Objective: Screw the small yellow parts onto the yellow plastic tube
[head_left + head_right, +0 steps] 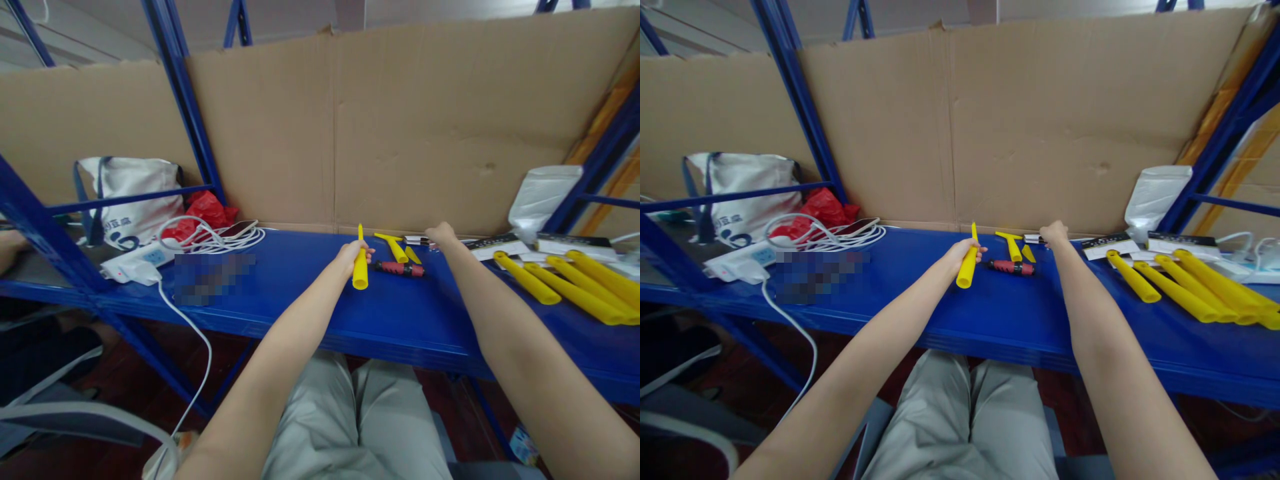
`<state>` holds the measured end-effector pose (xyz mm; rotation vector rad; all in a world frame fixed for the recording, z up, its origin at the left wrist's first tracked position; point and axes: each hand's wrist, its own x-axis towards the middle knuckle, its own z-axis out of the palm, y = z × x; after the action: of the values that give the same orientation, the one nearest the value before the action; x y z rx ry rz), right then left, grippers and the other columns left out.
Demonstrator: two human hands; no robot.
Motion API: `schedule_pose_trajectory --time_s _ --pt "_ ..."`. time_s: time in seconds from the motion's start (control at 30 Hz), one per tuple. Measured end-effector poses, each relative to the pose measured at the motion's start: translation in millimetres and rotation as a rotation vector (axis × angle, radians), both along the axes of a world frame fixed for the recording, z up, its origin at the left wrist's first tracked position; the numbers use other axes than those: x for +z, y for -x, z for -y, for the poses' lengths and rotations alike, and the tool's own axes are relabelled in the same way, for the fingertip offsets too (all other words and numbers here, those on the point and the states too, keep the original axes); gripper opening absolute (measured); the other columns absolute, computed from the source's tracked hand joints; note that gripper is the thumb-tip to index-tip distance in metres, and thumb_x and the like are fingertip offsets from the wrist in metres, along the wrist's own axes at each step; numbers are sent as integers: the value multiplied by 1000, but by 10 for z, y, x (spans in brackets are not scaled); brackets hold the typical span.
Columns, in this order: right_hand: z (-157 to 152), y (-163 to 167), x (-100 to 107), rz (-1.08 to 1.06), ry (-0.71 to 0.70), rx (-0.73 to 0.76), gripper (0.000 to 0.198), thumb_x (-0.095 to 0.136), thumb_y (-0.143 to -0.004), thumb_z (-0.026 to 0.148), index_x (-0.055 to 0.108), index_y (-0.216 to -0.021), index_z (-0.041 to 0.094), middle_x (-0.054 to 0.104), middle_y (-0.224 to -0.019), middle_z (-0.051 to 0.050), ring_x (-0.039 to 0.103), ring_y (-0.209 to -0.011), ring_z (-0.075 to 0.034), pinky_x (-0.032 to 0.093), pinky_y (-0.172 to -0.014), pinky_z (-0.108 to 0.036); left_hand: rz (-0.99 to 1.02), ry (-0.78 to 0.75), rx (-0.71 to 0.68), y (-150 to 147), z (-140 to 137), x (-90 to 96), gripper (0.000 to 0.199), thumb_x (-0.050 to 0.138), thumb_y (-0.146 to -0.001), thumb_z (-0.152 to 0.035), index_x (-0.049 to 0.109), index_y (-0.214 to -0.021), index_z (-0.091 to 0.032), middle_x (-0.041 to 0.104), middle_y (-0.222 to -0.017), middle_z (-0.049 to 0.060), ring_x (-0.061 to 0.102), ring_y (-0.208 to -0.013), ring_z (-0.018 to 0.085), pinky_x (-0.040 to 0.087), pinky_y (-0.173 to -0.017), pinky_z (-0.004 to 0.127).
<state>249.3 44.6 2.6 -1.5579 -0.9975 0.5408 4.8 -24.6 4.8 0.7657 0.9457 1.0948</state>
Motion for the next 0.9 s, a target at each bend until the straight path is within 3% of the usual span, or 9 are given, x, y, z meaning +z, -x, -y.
schedule_pose_trajectory --time_s 0.1,0.2,0.33,0.43,0.57,0.67,0.77,0.9 --pt "208 172 128 226 49 -68 18 63 -64 -3 61 -70 14 51 -52 -1 49 -45 -12 36 -36 -20 22 8 -26 34 -38 -28 19 45 -78 -2 55 -92 -10 55 -57 4 37 -36 8 32 -33 17" --pt "499 306 217 371 78 112 19 64 -68 0 57 -58 15 50 -46 0 46 -40 -10 33 -33 -18 -5 9 -73 66 -71 -45 19 44 -77 -3 55 -91 -10 55 -56 5 37 -35 7 31 -32 16" --pt "885 320 251 421 178 447 18 73 -70 16 61 -57 14 60 -56 -4 52 -45 -10 35 -36 -18 -56 7 -153 98 -89 -54 20 45 -76 -5 57 -92 -9 54 -54 5 35 -34 8 30 -31 16" --pt "1061 267 250 505 290 588 20 77 -67 30 66 -65 15 63 -62 -6 57 -54 -14 40 -43 -21 -119 -11 -234 123 -92 -60 22 44 -75 -6 57 -93 -9 54 -54 5 35 -34 8 29 -31 17" --pt "1103 294 194 741 405 752 39 70 -68 52 70 -80 16 66 -73 -6 59 -63 -16 43 -53 -24 -202 -48 -326 151 -111 -71 24 43 -73 -7 55 -93 -10 54 -55 3 37 -35 9 31 -33 17" --pt "1065 392 119 908 398 755 44 66 -67 60 68 -76 16 64 -67 -5 57 -61 -16 41 -54 -26 -224 -55 -347 161 -129 -73 23 43 -71 -8 54 -91 -11 53 -54 2 38 -35 9 33 -33 18" --pt "1044 446 86 986 293 702 42 67 -63 59 64 -71 19 60 -62 -3 56 -59 -17 38 -54 -26 -224 -60 -351 166 -149 -81 22 43 -69 -7 53 -88 -12 53 -54 2 39 -36 9 33 -33 18" --pt "1073 389 135 827 157 711 44 63 -65 62 58 -66 19 55 -55 0 50 -51 -13 37 -51 -26 -219 -65 -337 176 -239 -128 21 45 -69 -8 53 -88 -12 52 -54 2 40 -37 10 34 -35 19"
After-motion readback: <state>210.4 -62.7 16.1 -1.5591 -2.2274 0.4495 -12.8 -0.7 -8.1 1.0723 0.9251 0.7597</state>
